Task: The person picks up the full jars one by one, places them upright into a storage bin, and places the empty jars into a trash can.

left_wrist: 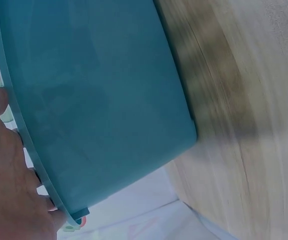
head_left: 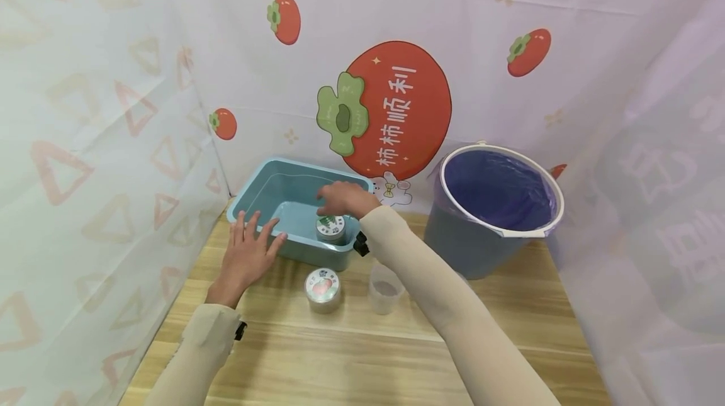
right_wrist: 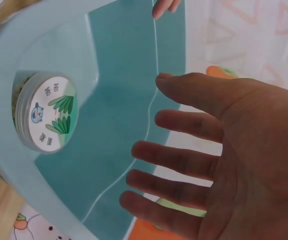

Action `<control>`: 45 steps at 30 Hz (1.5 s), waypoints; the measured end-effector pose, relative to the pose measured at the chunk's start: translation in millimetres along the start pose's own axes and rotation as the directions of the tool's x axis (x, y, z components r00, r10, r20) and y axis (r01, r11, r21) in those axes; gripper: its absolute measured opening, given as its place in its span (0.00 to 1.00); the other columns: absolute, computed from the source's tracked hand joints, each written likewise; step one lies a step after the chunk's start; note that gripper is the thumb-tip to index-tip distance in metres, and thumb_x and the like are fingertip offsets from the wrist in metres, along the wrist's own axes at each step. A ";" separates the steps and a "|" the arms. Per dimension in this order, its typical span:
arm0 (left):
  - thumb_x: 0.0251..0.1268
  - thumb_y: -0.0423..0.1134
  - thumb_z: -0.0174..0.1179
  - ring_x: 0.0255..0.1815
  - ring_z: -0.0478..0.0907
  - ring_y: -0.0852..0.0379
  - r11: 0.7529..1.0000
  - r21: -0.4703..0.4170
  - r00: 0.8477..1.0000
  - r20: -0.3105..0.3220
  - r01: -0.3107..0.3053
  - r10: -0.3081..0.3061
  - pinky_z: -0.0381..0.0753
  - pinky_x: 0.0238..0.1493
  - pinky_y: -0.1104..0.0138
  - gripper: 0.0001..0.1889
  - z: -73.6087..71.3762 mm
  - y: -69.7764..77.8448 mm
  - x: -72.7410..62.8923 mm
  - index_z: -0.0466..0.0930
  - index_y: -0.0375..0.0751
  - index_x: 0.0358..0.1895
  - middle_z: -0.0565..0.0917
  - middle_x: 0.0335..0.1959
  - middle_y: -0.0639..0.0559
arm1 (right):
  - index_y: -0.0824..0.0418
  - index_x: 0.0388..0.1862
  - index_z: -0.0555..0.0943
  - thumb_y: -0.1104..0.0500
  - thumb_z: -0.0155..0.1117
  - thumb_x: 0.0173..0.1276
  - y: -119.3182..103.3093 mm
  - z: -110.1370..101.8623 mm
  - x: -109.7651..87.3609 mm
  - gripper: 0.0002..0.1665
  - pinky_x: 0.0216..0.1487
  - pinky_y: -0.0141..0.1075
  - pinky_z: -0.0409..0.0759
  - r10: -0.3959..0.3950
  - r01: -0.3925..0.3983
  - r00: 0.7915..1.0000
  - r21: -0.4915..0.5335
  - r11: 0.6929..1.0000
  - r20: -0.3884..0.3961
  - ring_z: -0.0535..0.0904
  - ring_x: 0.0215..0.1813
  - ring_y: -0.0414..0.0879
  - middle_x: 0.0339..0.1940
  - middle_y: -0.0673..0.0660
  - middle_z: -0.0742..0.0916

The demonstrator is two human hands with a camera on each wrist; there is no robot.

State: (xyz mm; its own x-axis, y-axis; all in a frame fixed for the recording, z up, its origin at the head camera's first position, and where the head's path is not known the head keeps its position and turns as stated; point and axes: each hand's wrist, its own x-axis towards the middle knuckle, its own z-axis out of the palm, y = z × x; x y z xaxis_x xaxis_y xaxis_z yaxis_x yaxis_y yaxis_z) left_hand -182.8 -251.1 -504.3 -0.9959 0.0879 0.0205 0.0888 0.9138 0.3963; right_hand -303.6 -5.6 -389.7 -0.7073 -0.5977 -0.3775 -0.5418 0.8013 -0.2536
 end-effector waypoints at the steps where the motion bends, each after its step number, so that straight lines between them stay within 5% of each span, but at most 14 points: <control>1: 0.89 0.65 0.40 0.90 0.29 0.23 1.000 0.003 1.000 -0.002 0.002 -0.002 0.31 0.86 0.29 0.36 0.1 -0.2 -0.4 0.62 0.46 0.86 0.47 0.89 0.27 | 0.51 0.82 0.75 0.45 0.64 0.84 0.7 0.0 -1.4 0.32 0.72 0.51 0.81 -0.005 0.005 1.000 -0.002 1.000 -0.011 0.78 0.77 0.53 0.79 0.56 0.80; 18: 0.90 0.58 0.45 0.90 0.35 0.22 0.999 0.016 0.997 -0.070 -0.044 0.045 0.39 0.86 0.30 0.33 -0.5 15.1 -10.6 0.56 0.53 0.89 0.48 0.89 0.28 | 0.55 0.79 0.77 0.47 0.62 0.85 15.3 0.1 -33.9 0.29 0.79 0.53 0.76 -0.046 0.041 0.981 -0.034 0.999 -0.189 0.77 0.78 0.56 0.77 0.58 0.82; 33: 0.87 0.56 0.53 0.89 0.42 0.23 0.991 0.060 0.990 -0.073 -0.118 0.122 0.45 0.85 0.28 0.32 11.3 36.5 -32.6 0.63 0.53 0.86 0.53 0.89 0.31 | 0.51 0.78 0.79 0.45 0.66 0.82 44.5 -2.0 -82.1 0.30 0.79 0.59 0.74 0.020 -0.015 0.928 0.016 1.000 -0.371 0.72 0.81 0.57 0.78 0.57 0.80; 45: 0.81 0.55 0.61 0.88 0.50 0.24 0.972 0.109 0.965 -0.141 -0.206 0.220 0.52 0.82 0.26 0.32 28.4 61.5 -52.6 0.70 0.53 0.82 0.60 0.87 0.32 | 0.54 0.81 0.75 0.44 0.66 0.81 72.0 -6.2 -130.7 0.35 0.77 0.62 0.76 0.063 -0.073 0.872 -0.001 0.997 -0.486 0.67 0.84 0.61 0.81 0.61 0.77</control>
State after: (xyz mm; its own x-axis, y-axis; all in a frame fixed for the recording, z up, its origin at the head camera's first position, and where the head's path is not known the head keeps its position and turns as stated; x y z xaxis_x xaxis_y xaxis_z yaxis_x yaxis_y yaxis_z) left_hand -124.5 -188.2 -507.1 -0.9439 0.2302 0.2366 0.2934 0.9137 0.2811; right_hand -253.1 130.1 -353.0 -0.8714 -0.4827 0.0877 -0.4894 0.8427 -0.2243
